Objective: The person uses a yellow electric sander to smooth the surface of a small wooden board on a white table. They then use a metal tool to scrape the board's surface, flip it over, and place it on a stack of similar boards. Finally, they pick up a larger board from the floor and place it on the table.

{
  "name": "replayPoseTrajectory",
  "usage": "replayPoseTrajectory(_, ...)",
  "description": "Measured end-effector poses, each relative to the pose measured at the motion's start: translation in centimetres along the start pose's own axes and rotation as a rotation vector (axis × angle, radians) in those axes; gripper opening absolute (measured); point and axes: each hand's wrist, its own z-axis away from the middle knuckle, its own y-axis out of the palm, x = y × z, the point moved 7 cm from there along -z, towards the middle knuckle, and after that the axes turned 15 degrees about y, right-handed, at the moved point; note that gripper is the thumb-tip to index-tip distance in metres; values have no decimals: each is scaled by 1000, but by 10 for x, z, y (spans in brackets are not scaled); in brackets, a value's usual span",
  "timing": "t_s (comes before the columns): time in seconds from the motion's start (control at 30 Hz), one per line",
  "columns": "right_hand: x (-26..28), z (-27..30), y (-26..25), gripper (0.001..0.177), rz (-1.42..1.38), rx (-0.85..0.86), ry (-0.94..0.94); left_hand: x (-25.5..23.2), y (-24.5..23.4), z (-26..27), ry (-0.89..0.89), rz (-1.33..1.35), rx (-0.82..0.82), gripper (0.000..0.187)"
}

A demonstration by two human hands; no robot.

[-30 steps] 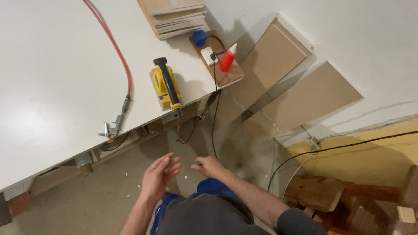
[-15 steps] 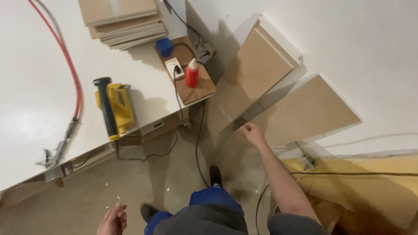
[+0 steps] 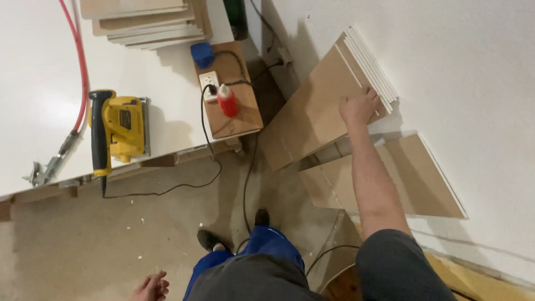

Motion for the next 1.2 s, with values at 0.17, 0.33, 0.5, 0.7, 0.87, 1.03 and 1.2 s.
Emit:
replayPoseTrajectory(0.17,20,-21,-4,58,44,124,-66,7,0,25,71,-11,-66,36)
replayPoseTrajectory(0.33,61,4,-14,36,59,697,21,-26,28,82,37,-53,-140,33)
replayPoseTrajectory(0.5,45,39,14,48,162,600,-263,13,12,61,132,60,-98,29)
replayPoseTrajectory(0.7,13,181,-112,45,181,624,-73,71,-14,58,-27,16,-131,39)
replayPoseTrajectory(0.87,43,261,-172,38,217,616,-224,131,-39,25,-36,-139,-71,42)
replayPoseTrajectory(1.03,93,376,-179,28,490,697,-480,164,-63,-1,-27,-63,6,39)
replayPoseTrajectory(1.2,159,541,-165,22,677,796,-1175,155,-73,31,-64,312,-49,47)
